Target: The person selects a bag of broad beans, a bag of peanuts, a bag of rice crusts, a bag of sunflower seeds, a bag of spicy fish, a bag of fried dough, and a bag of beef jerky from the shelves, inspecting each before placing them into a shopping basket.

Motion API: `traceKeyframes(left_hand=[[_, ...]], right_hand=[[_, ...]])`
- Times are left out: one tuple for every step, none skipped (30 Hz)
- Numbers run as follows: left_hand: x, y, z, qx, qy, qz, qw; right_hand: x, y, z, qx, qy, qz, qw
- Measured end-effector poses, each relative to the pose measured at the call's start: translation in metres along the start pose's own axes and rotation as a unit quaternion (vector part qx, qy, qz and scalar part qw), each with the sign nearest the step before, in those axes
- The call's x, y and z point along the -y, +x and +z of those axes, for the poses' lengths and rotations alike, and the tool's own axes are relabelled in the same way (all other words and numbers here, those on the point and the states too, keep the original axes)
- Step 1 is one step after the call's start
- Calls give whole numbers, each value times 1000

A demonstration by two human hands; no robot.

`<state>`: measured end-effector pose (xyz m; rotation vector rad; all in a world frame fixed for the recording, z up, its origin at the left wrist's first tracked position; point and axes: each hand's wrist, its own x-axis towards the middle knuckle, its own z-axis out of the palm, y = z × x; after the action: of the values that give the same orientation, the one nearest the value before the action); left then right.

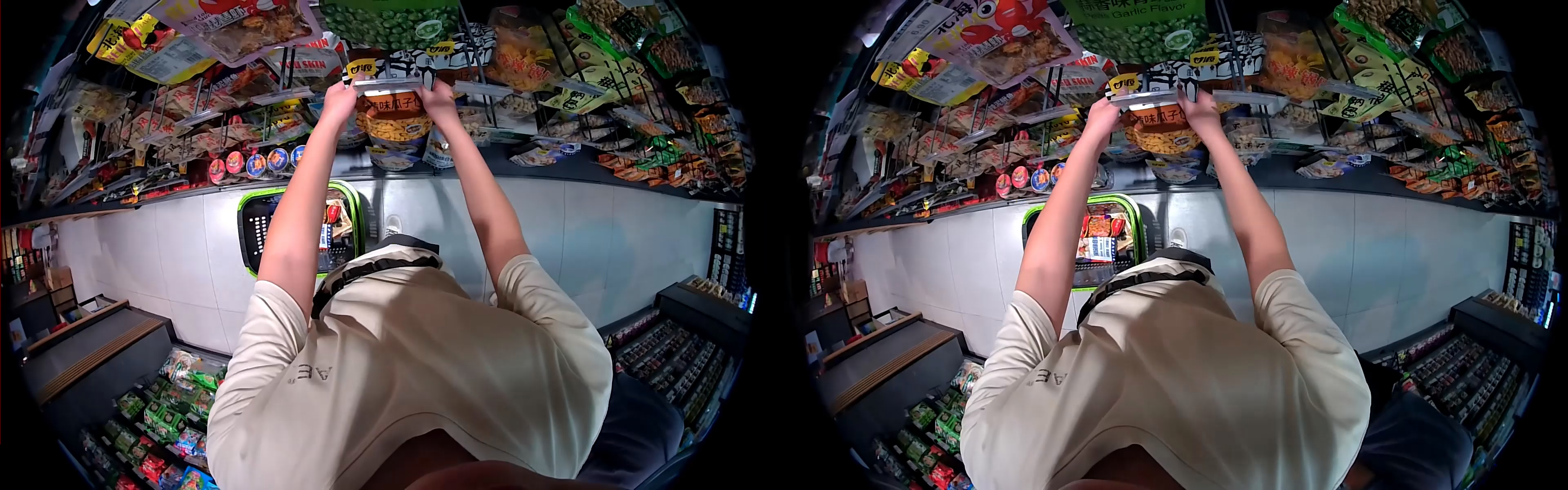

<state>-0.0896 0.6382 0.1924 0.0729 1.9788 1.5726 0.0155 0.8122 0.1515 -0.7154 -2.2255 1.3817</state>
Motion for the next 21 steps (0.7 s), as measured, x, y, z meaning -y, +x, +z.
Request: traceKeyframes(left_hand=[[2,9,-1,-1,0,3,1000],[6,20,-2,-8,15,33,999],[10,29,-2,-15,29,62,998],[13,39,-4,-31,76,91,993],[13,42,-4,-32,76,94,992],[13,45,-4,-68,135,120,981],[13,48,-4,-104,194,145,965],[12,48,-6,-111,224,137,958],[15,43,-4,-135,230,152,952],[22,38,-2,-167,213,174,947],[38,39,-1,-197,196,195,940],[55,35,-4,-178,177,195,948],[73,27,-8,-158,157,195,955],[91,15,-18,-90,152,163,971],[113,0,-30,-21,145,129,981],[146,-11,-42,22,105,74,992],[150,-45,-54,38,108,31,993],[174,-65,-70,50,98,-9,994],[203,-84,-88,44,128,-36,990],[226,-106,-107,45,118,-74,989],[266,-119,-130,38,146,-90,984]], right_hand=[[-6,6,2,3,-46,-18,999],[15,-3,-4,-1,-22,-45,999],[10,0,1,7,64,-16,998],[1,5,6,-11,56,-62,996],[0,10,9,-29,47,-108,993],[-1,13,10,-15,66,-37,997],[-3,15,12,-16,67,-40,997],[-6,16,15,-33,54,-56,996],[-10,18,17,-50,42,-70,995],[-15,19,17,-58,-78,-34,995],[-17,16,17,-58,-77,-36,995],[-23,11,18,-94,-117,-66,987],[-31,5,21,-130,-156,-95,975],[-41,-3,24,-121,-108,-52,985],[-32,-20,18,-89,-89,-2,992],[-20,-42,10,-57,-70,47,995],[-29,-62,15,-34,-20,57,998],[-32,-85,18,-15,-42,60,997],[-50,-106,27,27,6,82,996],[-56,-128,29,68,-12,84,994],[-68,-149,33,101,-29,89,990]])
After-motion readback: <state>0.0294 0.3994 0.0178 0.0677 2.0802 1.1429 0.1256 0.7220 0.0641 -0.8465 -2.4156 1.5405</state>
